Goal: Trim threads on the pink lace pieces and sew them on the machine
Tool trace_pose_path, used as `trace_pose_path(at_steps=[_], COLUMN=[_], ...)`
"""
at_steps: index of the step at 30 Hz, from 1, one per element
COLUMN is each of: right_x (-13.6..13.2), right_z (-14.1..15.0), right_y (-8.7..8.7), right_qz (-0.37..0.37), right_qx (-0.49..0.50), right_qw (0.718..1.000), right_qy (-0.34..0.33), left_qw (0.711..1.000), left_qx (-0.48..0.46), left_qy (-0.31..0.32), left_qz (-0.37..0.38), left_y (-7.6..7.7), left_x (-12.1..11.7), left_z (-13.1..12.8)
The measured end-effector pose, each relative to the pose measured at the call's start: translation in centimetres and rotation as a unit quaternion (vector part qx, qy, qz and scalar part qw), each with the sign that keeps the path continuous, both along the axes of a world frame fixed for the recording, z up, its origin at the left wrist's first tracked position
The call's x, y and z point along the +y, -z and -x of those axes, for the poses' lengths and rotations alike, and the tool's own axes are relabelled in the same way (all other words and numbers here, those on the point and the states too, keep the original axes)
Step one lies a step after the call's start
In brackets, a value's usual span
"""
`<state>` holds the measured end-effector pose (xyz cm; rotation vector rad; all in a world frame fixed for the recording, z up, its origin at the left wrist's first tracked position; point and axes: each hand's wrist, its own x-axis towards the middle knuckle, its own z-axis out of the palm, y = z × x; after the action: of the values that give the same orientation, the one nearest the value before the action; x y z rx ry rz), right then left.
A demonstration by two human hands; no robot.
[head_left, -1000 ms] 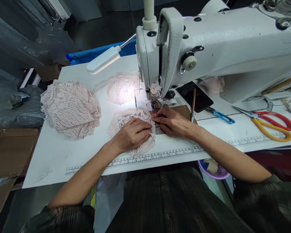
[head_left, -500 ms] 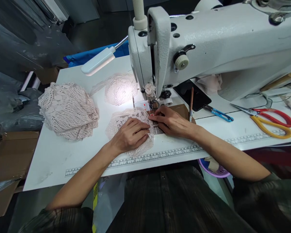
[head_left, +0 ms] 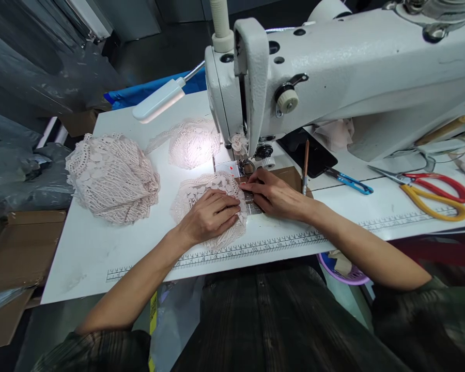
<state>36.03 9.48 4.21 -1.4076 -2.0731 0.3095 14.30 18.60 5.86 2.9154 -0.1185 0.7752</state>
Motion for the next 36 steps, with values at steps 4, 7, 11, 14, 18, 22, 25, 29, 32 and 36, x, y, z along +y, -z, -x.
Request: trace_pose_path(at_steps=[4,7,11,14,18,22,25,29,32,36], right_x=[-0.4,-0.6,-0.5,-0.5,-0.7,-0.8,-0.8,-0.8,-0.8,-0.8], right_z=[-0.3,-0.5,-0.5,-0.4,-0.1,0.1,0.1,0.1,0.2,0.3], right_y=[-0.3,-0.6,-0.7,-0.7,-0.8,-0.6,-0.5,-0.3,-0.3,-0.4], right_qz=[0.013,0.001,-0.029,-0.04,-0.051,-0.043,-0.04,-0.051,-0.055,-0.054], right_qx=[0.016,0.004,-0.035,-0.057,-0.063,-0.071,-0.074,-0.073,-0.073,-0.072], right_qw=[1.0,0.998,0.995,0.994,0.994,0.995,0.995,0.995,0.994,0.995], right_qy=[-0.013,-0.058,-0.088,-0.084,-0.075,-0.061,-0.055,-0.054,-0.051,-0.047], left_qw=[1.0,1.0,0.999,0.998,0.997,0.988,0.983,0.982,0.981,0.98], left_qx=[-0.002,-0.002,-0.001,-0.004,-0.005,0.033,0.055,0.073,0.089,0.1], left_qy=[-0.011,-0.014,-0.021,-0.019,-0.074,-0.127,-0.144,-0.154,-0.159,-0.162], left_qz=[0.009,0.013,0.03,0.052,0.014,-0.079,-0.095,-0.084,-0.068,-0.058], left_y=[0.2,0.5,0.5,-0.1,-0.8,-0.5,0.0,0.1,0.1,0.1], left_x=[-0.1,-0.1,-0.3,-0.3,0.1,0.5,0.4,0.1,0.0,0.1], left_z=[0.0,0.0,0.2,0.5,0.2,-0.5,-0.6,-0.5,-0.4,-0.4])
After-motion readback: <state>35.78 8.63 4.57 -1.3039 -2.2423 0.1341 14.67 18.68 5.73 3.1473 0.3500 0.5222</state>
